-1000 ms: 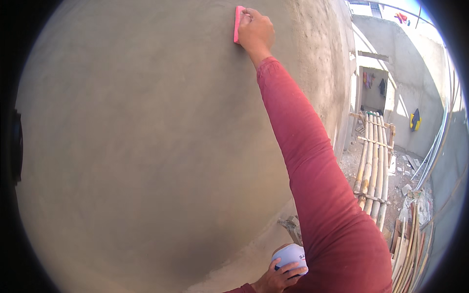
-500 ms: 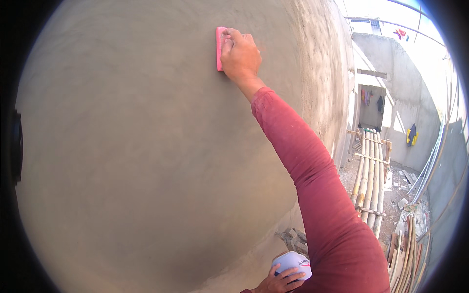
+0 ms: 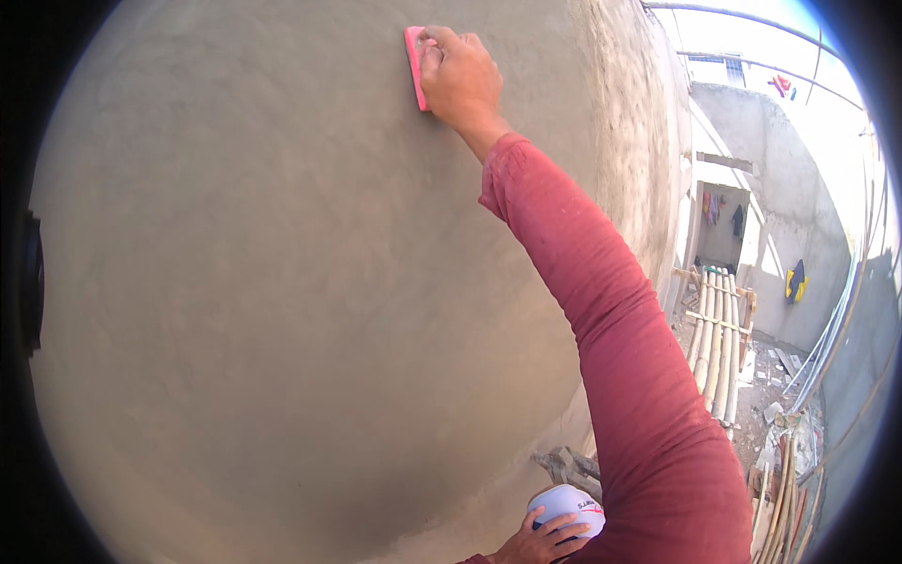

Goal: The person smooths a concrete wall using a pink sponge. They move the sponge in circular motions across the wall surface and occasionally look down at the ground or at other workers.

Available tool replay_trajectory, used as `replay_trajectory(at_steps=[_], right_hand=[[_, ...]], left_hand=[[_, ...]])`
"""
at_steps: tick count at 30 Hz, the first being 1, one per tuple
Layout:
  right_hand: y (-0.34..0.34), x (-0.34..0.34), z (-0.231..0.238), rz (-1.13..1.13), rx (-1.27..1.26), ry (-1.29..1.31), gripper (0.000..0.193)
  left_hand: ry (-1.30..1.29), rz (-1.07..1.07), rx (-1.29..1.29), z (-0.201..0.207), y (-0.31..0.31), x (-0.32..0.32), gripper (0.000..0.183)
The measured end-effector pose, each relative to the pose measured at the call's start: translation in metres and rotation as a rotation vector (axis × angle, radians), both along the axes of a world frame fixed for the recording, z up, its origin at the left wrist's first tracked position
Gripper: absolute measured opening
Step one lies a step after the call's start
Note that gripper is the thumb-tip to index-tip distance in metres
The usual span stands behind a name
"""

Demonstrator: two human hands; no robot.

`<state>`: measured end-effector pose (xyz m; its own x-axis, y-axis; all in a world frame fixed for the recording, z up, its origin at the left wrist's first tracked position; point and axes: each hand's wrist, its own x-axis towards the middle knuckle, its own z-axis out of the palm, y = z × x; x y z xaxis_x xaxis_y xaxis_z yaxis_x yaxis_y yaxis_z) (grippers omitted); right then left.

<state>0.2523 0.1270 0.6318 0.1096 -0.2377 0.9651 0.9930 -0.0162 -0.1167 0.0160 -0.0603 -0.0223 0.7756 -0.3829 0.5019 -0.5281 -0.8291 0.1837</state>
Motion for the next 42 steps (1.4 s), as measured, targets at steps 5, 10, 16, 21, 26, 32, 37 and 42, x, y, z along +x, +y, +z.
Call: replay_trajectory(at_steps=[5,10,16,21,26,32,37,42], right_hand=[[-0.001,0.018,0.083,-0.215,-0.11,0.114,0.027],[-0.011,0.047,-0.02,-0.015,-0.049,-0.232,0.027],[-0.001,0.01,0.047,-0.076,0.039,-0.237,0.027],[-0.01,0.027,-0.03,0.015,-0.118,-0.579,0.022],[-0.014,0.063,0.057,-0.197,0.058,-0.313,0.027],[-0.019,0.091,-0.014,-0.1,0.012,0.345,0.034],[-0.001,-0.045,-0.078,0.008,-0.148,-0.643,0.018],[-0.019,0.038,-0.04,-0.112,0.038,-0.185,0.022]], left_hand=[[0.007,-0.021,0.003,0.006,-0.012,0.009,0.051],[0.075,0.023,0.043,-0.008,-0.008,0.007,0.049],[-0.332,0.169,0.284,-0.086,-0.001,0.035,0.052],[-0.104,0.051,0.083,-0.076,-0.009,0.027,0.056],[-0.123,0.134,0.097,-0.082,-0.021,0.029,0.057],[-0.083,0.051,0.111,-0.035,-0.016,0.019,0.057],[-0.037,0.061,0.166,-0.017,0.008,0.002,0.056],[0.011,-0.032,0.096,0.004,-0.01,0.01,0.057]])
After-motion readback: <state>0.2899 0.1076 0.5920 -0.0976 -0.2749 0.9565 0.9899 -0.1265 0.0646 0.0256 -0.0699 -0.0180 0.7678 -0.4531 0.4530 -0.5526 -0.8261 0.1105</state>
